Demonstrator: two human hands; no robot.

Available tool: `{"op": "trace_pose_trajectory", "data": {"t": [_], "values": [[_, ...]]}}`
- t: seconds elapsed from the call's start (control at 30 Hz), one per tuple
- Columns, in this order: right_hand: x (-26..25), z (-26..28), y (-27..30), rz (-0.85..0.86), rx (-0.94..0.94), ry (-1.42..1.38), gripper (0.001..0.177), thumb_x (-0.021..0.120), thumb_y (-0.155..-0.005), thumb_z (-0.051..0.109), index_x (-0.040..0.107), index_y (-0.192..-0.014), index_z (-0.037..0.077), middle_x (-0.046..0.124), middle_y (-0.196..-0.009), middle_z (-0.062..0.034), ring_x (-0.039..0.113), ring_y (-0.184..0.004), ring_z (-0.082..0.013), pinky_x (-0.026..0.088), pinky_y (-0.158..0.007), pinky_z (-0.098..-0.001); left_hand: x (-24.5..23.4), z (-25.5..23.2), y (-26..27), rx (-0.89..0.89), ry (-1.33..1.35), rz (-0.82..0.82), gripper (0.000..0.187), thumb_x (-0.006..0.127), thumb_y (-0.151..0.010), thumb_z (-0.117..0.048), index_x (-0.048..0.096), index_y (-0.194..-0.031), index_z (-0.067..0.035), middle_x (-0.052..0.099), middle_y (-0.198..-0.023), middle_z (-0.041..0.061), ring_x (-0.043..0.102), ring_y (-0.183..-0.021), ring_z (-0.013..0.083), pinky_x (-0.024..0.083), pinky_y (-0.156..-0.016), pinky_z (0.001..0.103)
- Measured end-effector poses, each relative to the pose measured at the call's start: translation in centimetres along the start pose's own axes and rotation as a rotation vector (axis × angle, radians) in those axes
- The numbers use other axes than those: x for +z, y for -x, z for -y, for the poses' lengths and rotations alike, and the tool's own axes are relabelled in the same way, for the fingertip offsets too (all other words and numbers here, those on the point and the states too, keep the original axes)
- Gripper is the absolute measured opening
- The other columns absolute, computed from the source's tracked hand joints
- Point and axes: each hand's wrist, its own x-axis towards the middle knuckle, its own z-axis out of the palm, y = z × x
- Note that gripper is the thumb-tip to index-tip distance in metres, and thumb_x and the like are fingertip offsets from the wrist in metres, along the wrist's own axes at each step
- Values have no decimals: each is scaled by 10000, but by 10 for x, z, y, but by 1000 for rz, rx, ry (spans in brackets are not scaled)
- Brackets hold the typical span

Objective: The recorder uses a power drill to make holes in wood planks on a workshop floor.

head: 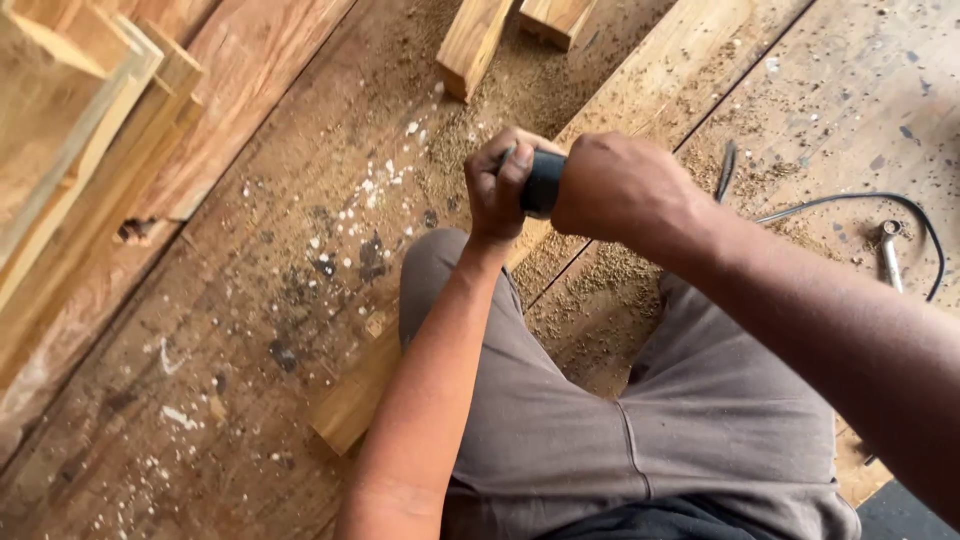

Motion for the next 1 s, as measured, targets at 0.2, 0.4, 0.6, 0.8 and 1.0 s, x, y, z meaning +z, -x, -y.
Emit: {"op": "trace_pose_trajectory", "data": {"t": [0.2, 0.4, 0.6, 0.8, 1.0], "values": [[5, -1, -5, -6, -33, -35, 328, 748, -847, 146, 689, -1158, 60, 727, -830, -105, 681, -641, -181, 609, -550, -321, 1, -8, 5, 6, -7, -36, 583, 501, -994, -616, 701, -854, -87, 659, -708, 23, 631, -626, 112, 547, -569, 308], [-8, 2, 0, 40, -7, -8, 307, 753, -858, 170, 714, -1143, 62, 740, -854, -107, 690, -669, -186, 601, -585, -327, 3, -14, 3, -6, 1, -43, 579, 517, -998, -615, 707, -868, -84, 678, -725, 31, 649, -646, 110, 557, -598, 293], [-9, -5, -10, 77, -9, 22, 283, 745, -866, 160, 725, -1131, 66, 748, -856, -100, 695, -684, -184, 602, -606, -336, 8, -17, 0, -8, -9, -58, 585, 523, -1006, -613, 716, -873, -78, 680, -741, 32, 635, -658, 115, 529, -613, 291], [-9, -15, -19, 70, 1, 1, 286, 782, -852, 178, 743, -1119, 82, 757, -857, -93, 697, -696, -176, 597, -635, -345, 11, -3, -6, -12, -78, -49, 573, 492, -996, -613, 712, -849, -104, 664, -691, 11, 629, -608, 109, 512, -561, 287], [-14, -17, -25, 94, 45, -37, 284, 833, -827, 207, 775, -1073, 77, 771, -821, -93, 689, -654, -169, 579, -615, -343, 13, 1, -9, -29, -86, -48, 547, 495, -1006, -589, 692, -854, -101, 613, -650, 13, 599, -589, 110, 489, -536, 293]]}}
